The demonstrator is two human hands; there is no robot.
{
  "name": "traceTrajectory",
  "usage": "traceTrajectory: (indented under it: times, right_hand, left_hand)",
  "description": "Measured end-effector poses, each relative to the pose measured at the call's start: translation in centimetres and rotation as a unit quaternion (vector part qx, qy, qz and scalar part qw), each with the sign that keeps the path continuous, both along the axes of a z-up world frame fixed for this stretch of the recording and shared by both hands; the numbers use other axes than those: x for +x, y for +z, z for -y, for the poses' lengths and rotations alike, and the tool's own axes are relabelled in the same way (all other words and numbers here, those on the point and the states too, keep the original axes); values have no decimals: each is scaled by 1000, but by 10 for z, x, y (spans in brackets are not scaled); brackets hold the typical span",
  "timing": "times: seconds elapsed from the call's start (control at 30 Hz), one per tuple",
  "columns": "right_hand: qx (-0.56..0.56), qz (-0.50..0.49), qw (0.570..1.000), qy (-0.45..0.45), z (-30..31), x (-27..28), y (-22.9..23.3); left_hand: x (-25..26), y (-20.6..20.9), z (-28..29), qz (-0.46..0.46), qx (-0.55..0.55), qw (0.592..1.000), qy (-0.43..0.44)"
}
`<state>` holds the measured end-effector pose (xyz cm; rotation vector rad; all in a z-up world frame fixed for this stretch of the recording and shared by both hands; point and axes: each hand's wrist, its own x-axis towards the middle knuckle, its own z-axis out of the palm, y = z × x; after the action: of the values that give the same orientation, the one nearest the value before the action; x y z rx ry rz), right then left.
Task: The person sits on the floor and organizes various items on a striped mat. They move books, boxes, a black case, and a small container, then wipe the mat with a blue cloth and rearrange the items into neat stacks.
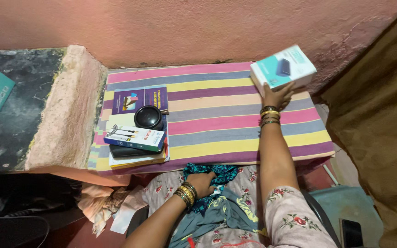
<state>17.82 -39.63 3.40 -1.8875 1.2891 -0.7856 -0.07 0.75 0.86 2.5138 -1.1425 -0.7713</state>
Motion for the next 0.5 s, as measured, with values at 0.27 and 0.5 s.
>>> traceTrajectory:
  times: [0.27,0.5]
  right_hand:
    - [8,182,974,132,-61,-5,-1]
    - [96,233,899,357,-111,-29,21]
  left_hand:
    - [-1,-4,-1,-1,-12,1000,1]
    - [2,21,-3,4,-45,999,8]
